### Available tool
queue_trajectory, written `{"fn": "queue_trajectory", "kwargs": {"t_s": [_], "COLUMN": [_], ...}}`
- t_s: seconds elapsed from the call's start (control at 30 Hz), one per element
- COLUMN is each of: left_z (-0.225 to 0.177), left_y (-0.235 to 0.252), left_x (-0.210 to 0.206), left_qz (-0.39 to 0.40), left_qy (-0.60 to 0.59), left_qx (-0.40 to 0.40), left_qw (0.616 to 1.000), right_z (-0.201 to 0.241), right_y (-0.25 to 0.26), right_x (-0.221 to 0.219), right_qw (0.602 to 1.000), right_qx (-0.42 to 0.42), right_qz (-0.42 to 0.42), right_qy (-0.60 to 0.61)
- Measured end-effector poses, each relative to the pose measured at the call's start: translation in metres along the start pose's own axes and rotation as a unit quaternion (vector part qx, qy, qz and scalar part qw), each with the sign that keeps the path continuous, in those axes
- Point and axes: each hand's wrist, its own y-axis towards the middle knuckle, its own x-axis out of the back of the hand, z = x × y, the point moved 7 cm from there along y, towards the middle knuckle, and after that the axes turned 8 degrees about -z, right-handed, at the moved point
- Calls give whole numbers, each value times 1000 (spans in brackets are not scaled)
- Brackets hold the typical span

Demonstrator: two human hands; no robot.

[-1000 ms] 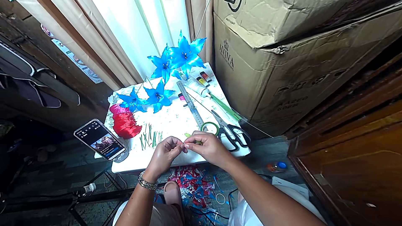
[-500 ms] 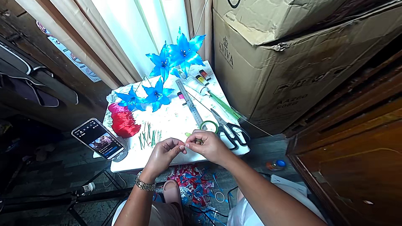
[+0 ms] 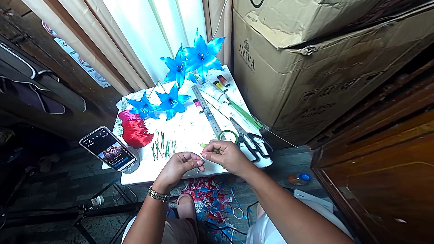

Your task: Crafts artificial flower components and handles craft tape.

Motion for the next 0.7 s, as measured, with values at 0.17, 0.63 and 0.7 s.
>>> {"fn": "queue_trajectory", "kwargs": {"t_s": [0.17,0.63,0.7], "left_z": [1,9,9], "left_y": [1,6,8], "left_x": [2,-3,-6], "left_qz": [-27,-85,-100], "left_qy": [-6,5,-1], "left_qx": [10,3,0], "left_qw": [1000,996,995], "right_z": [-3,-14,-15], "right_y": [1,-1,0], "right_x": [0,8,11], "right_qw": [1000,997,996], "right_qx": [-7,-58,-60], "right_qz": [-14,-56,-64], "right_qy": [1,-19,-26]}}
